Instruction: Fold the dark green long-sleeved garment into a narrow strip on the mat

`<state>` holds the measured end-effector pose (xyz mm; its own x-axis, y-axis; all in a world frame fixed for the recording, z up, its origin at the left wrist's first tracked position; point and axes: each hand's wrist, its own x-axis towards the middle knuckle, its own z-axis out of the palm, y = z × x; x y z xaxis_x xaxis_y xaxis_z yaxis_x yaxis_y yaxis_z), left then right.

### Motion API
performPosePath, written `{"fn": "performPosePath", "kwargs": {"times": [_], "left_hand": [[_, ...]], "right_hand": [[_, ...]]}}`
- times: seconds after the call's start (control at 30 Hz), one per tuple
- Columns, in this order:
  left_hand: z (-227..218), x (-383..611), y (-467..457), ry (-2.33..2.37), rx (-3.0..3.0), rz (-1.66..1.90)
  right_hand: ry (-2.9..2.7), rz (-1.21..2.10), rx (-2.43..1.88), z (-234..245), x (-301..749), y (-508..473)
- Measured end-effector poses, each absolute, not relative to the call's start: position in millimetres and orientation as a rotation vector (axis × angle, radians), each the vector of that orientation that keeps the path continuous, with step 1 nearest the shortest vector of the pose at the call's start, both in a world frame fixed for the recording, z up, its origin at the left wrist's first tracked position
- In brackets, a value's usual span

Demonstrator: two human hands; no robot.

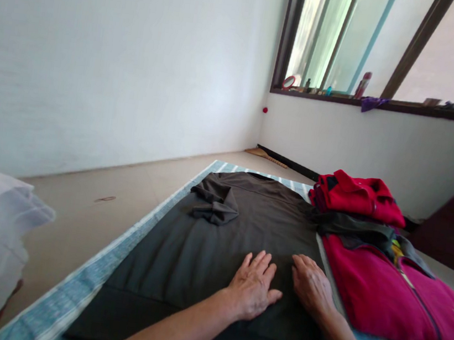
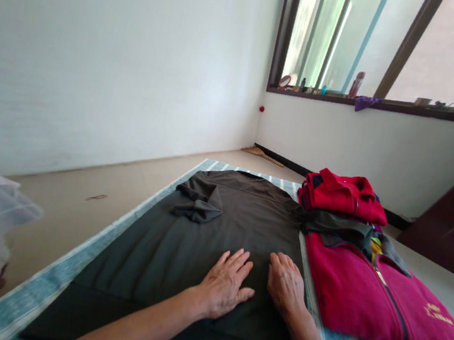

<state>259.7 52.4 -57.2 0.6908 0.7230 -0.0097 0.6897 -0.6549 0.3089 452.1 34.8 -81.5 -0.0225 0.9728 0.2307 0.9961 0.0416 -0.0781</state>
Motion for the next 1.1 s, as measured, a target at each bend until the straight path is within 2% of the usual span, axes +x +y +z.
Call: {"fn": "performPosePath", "kwargs": {"times": [0.17, 1.1], "left_hand": [[-64.9, 248.7, 40.8, 1.073, 2.614, 0.183], [-67.7, 248.7, 41.5, 1.084, 2.666, 0.213]], "right_hand": [[-2.038, -0.203, -1.995, -97.8, 456.5, 28.8], [-1.966, -0.365, -1.861, -108.9, 458.7, 29.5]]}}
